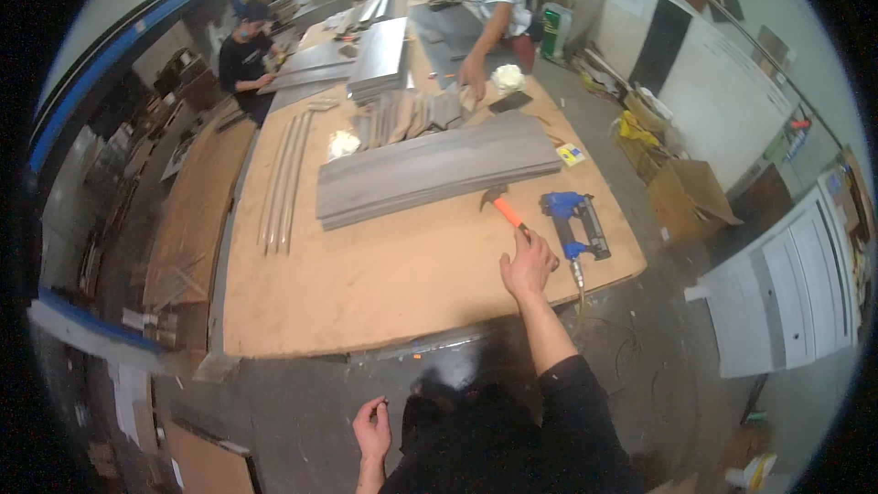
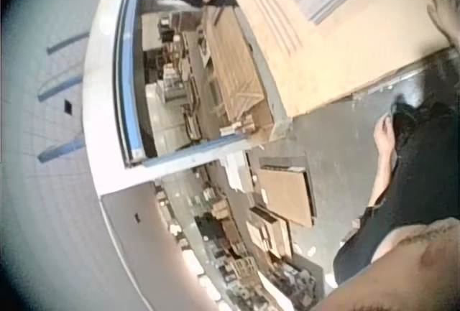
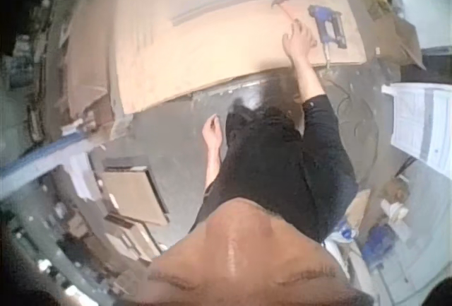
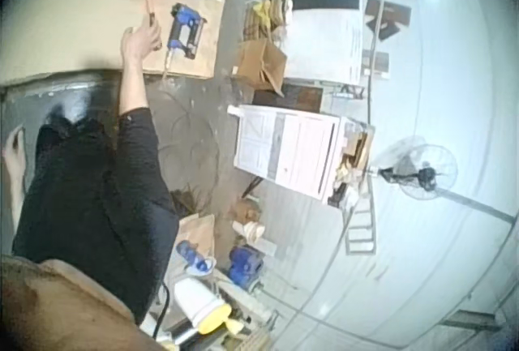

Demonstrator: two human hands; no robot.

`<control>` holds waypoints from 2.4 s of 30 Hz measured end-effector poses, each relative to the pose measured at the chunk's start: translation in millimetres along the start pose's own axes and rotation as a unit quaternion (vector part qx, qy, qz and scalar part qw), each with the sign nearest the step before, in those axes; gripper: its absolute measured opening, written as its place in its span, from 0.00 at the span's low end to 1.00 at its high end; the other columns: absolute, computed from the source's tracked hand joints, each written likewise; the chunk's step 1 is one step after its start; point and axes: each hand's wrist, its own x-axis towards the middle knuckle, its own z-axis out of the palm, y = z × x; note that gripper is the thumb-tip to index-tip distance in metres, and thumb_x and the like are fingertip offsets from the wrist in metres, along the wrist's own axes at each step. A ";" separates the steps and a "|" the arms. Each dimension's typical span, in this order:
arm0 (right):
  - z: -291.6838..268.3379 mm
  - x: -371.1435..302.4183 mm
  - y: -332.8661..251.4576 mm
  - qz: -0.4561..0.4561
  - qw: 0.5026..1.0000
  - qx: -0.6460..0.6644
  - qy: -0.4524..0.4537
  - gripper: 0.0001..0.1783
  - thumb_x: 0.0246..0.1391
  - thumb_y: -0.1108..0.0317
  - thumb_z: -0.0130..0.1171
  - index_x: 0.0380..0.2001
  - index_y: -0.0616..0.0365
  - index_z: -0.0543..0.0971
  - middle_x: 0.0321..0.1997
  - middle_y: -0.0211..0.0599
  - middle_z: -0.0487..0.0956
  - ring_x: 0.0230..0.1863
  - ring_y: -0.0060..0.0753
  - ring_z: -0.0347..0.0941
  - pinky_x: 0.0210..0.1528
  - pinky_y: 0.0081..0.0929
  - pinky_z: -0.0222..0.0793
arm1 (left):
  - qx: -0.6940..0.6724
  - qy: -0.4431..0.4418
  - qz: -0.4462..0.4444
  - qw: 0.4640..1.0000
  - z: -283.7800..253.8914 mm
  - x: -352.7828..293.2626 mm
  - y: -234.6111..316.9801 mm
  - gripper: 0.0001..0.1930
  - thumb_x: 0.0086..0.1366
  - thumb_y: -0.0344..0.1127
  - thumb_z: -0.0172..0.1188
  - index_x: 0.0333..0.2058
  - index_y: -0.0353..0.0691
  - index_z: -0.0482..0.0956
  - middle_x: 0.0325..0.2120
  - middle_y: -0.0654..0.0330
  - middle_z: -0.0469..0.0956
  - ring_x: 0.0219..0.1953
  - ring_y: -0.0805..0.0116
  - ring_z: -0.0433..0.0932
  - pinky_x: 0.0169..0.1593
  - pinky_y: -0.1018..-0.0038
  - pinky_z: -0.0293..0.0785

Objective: Assembling wooden furniture panels using a nail gun, hammer, and glue.

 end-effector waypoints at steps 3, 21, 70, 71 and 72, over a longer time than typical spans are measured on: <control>15.2 13.7 27.9 0.057 0.993 -0.020 -0.103 0.26 0.54 0.59 0.62 0.57 0.50 0.77 0.51 0.46 0.77 0.55 0.52 0.73 0.57 0.49 0.67 | 0.021 -0.036 0.045 0.998 8.3 53.9 16.4 0.09 0.68 0.29 0.58 0.43 0.35 0.84 0.37 0.50 0.84 0.41 0.55 0.84 0.49 0.66 0.77; 36.3 -12.4 21.4 0.293 0.918 0.258 -0.066 0.08 0.54 0.70 0.67 0.37 0.60 0.82 0.34 0.31 0.77 0.34 0.24 0.77 0.36 0.27 0.74 | 0.120 0.038 0.081 0.989 62.7 504.3 25.1 0.33 0.65 0.39 0.61 0.64 0.27 0.64 0.65 0.34 0.63 0.68 0.36 0.59 0.71 0.56 0.55; 126.0 66.2 -23.8 0.475 0.554 0.667 -0.150 0.20 0.65 0.60 0.57 0.55 0.62 0.75 0.52 0.39 0.80 0.53 0.38 0.75 0.59 0.35 0.71 | -0.104 -0.271 -0.332 0.897 -108.1 212.5 -29.0 0.40 0.68 0.36 0.63 0.71 0.45 0.47 0.62 0.51 0.67 0.57 0.58 0.74 0.44 0.65 0.81; 128.1 52.6 -16.1 0.432 0.614 0.642 -0.154 0.22 0.64 0.62 0.59 0.56 0.64 0.74 0.53 0.40 0.80 0.53 0.37 0.75 0.59 0.35 0.70 | -0.094 -0.270 -0.333 0.899 -122.7 210.6 -37.9 0.40 0.67 0.35 0.63 0.71 0.44 0.48 0.60 0.52 0.70 0.54 0.59 0.76 0.43 0.66 0.80; 115.6 39.9 -23.0 0.447 0.628 0.604 -0.203 0.23 0.62 0.65 0.62 0.56 0.67 0.73 0.52 0.40 0.79 0.53 0.34 0.75 0.59 0.34 0.69 | -0.061 -0.266 -0.359 0.893 -140.3 209.6 -48.6 0.37 0.66 0.32 0.61 0.69 0.43 0.53 0.53 0.53 0.76 0.50 0.63 0.78 0.41 0.70 0.79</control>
